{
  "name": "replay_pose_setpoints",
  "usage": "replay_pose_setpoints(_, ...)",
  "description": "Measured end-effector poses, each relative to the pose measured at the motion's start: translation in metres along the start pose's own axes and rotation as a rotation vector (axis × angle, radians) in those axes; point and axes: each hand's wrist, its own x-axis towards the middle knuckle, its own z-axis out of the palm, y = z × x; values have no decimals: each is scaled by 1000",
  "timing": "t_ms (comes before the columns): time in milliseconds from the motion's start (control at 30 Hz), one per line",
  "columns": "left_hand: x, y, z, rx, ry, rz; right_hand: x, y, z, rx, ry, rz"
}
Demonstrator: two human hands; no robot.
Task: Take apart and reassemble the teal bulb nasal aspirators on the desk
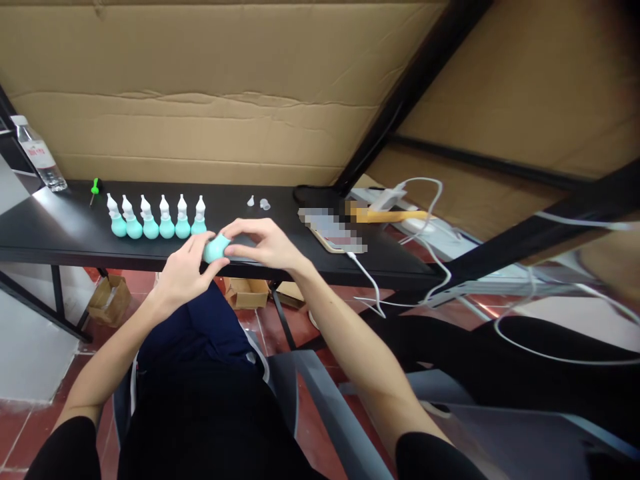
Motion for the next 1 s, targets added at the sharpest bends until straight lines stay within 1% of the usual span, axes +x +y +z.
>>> replay_pose_setpoints(33,0,1,1,-2,0,11,-1,-2,2,31,-38,-12)
replay_pose_setpoints(67,-1,1,1,8,1,18,2,-1,0,40,-42,-9)
replay_pose_setpoints(100,-1,1,2,24,3,22,7,4,-7,24,-10,14)
replay_pose_setpoints(133,-1,1,2,39,8,21,14,11,-16,-22,51,58)
replay_pose_setpoints(200,0,-1,1,63,23,14,31,30,-41,-202,224,219)
replay_pose_setpoints(233,0,-2,0,70,32,11,39,41,-53,-338,282,328)
replay_pose_setpoints(267,1,-3,0,74,40,11,47,52,-63,-496,294,442)
replay_pose_setpoints(333,1,-5,-1,76,59,17,56,71,-76,-751,214,665)
replay_pose_setpoints(400,1,-6,-1,79,70,29,60,83,-78,-888,106,833)
replay_pose_setpoints(467,1,-7,0,90,76,40,57,89,-77,-931,35,941)
replay_pose_setpoints(533,1,-9,1,105,84,53,51,86,-76,-941,22,991)
replay_pose_setpoints(567,1,-9,1,113,89,59,47,82,-76,-937,48,980)
replay_pose_setpoints(633,2,-11,1,127,98,75,36,68,-74,-861,164,874)
replay_pose_setpoints(667,2,-11,1,134,100,84,29,58,-71,-764,232,785)
replay_pose_setpoints(700,2,-11,1,141,98,96,21,46,-65,-620,292,691)
replay_pose_setpoints(767,1,-10,1,158,96,126,4,22,-44,-230,336,508)
replay_pose_setpoints(833,0,-8,0,183,108,163,-12,-2,-16,82,372,340)
replay_pose_setpoints(867,0,-7,-1,197,119,186,-18,-13,-1,169,404,279)
replay_pose_setpoints(933,-2,-4,-2,223,136,240,-26,-28,24,260,500,194)
replay_pose_setpoints(1000,-3,-1,-3,241,140,289,-28,-37,40,319,575,140)
